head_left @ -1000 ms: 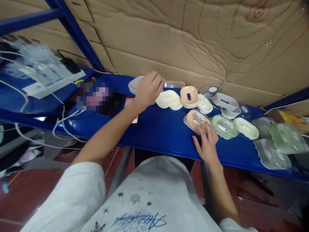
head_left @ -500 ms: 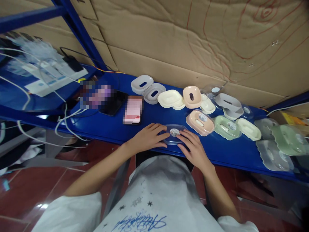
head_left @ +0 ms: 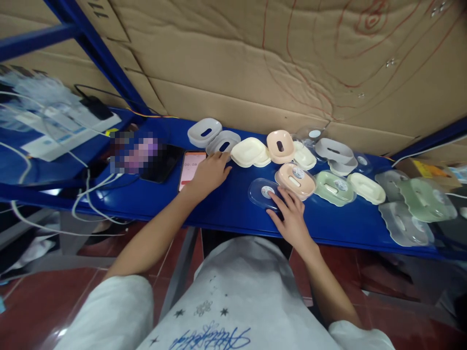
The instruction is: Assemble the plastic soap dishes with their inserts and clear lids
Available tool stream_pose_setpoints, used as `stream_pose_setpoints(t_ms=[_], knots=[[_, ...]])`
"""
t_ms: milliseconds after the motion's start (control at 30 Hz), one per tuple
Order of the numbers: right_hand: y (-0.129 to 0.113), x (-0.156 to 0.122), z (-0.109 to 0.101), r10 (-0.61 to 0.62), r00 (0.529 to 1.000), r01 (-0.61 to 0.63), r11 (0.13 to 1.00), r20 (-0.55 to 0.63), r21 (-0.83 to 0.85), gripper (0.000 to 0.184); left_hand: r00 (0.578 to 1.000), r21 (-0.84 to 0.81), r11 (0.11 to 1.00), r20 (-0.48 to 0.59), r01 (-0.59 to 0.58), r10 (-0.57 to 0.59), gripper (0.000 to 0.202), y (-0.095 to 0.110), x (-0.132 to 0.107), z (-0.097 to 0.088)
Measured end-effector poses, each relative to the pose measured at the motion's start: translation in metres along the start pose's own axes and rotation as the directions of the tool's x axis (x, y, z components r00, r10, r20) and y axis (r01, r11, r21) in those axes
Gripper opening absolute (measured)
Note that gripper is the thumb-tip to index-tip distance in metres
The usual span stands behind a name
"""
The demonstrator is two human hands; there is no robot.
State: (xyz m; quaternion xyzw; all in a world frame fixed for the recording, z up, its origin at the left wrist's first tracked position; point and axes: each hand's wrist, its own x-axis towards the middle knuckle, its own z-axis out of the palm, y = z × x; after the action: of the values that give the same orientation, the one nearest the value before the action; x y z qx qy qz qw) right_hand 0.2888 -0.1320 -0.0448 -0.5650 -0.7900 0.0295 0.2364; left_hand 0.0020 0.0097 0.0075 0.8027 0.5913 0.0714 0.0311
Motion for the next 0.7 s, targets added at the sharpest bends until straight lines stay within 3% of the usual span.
stream_pose_setpoints(t_ms=[100, 200, 300, 467, 567, 700], knots=[[0.002, 0.001, 0.0, -0.005, 1.0, 0.005, 1.0, 0.01, 0.03, 0.05, 0.998, -0.008, 1.0, -0.063, 0.003, -0.004, 0.051, 0.001, -0.006, 0.0], [0.003, 0.001, 0.001, -0.011, 1.0, 0.01, 0.998, 0.015, 0.065, 0.051, 0.98, 0.05, 0.996, -0.179, -0.075, 0.083, 0.063, 0.006, -0.007, 0.002], [0.003, 0.001, 0.001, -0.014, 1.0, 0.015, 0.997, -0.009, 0.077, 0.051, 0.961, 0.072, 0.984, -0.216, -0.161, 0.173, 0.067, 0.016, 0.001, 0.008], [0.004, -0.002, 0.002, -0.021, 0.998, 0.028, 0.99, -0.051, 0.136, 0.051, 0.948, 0.107, 0.969, -0.209, -0.223, 0.241, 0.037, 0.036, 0.013, 0.018], [0.005, -0.002, 0.0, 0.026, 0.995, -0.005, 0.98, -0.099, 0.198, 0.051, 0.941, 0.035, 0.967, -0.224, -0.253, 0.255, 0.028, 0.038, -0.001, 0.017], [0.006, -0.001, -0.004, 0.121, 0.979, -0.074, 0.962, -0.165, 0.264, 0.051, 0.918, -0.085, 0.943, -0.269, -0.323, 0.291, 0.03, 0.024, -0.048, 0.015]])
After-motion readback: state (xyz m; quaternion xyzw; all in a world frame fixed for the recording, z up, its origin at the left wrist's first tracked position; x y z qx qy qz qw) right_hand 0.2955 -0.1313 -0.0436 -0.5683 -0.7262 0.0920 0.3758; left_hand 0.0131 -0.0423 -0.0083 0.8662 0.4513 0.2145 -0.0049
